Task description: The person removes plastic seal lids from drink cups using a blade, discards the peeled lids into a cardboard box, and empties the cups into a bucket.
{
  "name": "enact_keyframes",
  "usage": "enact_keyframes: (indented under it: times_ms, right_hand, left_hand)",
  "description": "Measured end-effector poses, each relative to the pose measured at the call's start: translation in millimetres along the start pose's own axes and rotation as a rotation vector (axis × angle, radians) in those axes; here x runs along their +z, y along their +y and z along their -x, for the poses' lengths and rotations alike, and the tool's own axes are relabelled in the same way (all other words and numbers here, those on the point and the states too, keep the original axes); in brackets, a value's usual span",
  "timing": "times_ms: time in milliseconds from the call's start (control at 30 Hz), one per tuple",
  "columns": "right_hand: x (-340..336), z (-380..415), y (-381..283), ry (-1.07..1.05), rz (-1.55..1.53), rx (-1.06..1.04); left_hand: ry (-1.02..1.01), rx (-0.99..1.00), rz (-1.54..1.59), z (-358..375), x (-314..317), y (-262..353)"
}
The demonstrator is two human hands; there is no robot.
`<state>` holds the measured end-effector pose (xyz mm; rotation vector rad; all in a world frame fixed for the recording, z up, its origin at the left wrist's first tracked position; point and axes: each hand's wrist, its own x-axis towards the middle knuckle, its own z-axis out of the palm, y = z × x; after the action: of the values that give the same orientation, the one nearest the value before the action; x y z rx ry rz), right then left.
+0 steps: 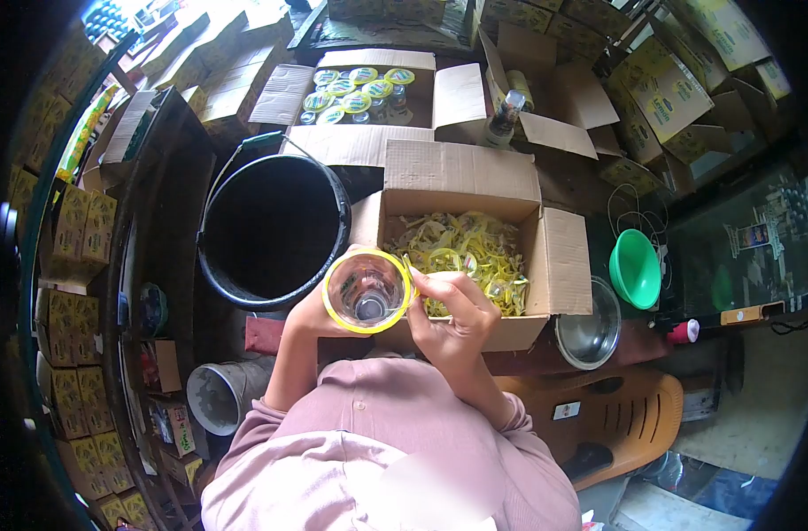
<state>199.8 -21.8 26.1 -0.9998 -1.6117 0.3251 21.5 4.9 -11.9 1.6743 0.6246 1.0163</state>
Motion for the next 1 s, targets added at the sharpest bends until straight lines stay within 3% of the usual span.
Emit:
enact_keyframes:
  times_ms: [133, 233, 267, 400, 500, 700, 833, 1000]
  right_hand:
    - [1, 0, 2, 0.002, 0.006, -0.011]
    - [0, -2, -2, 0.082, 0.042, 0.034]
    - [-1, -3, 0, 0.129, 0.042, 0.053]
    - [-7, -1, 16, 0.281, 0.020, 0.111]
    - [-14, 3, 30, 0.324, 0.032, 0.130]
    - [-12, 1, 22, 0.250, -0.056, 0.174]
    - [-9, -7, 5, 0.144, 0.048, 0.028]
    - [3, -8, 2, 0.079, 0.047, 0.014]
  left_hand:
    - [-0.024, -0.020, 0.057, 1, 3, 2]
    - [0.028, 0.110, 0.100, -3, 5, -2]
    - [0.092, -0.002, 0.348, -1, 11, -7]
    - [0.199, -0.008, 0.443, -4, 12, -3]
    - [0.146, 0.048, 0.552, -5, 9, -10]
    - [0.193, 0.005, 0.477, -6, 13, -13]
    - [0.270, 0.025, 0.223, -10, 17, 1]
    - [0.284, 0.075, 0.110, -11, 19, 6]
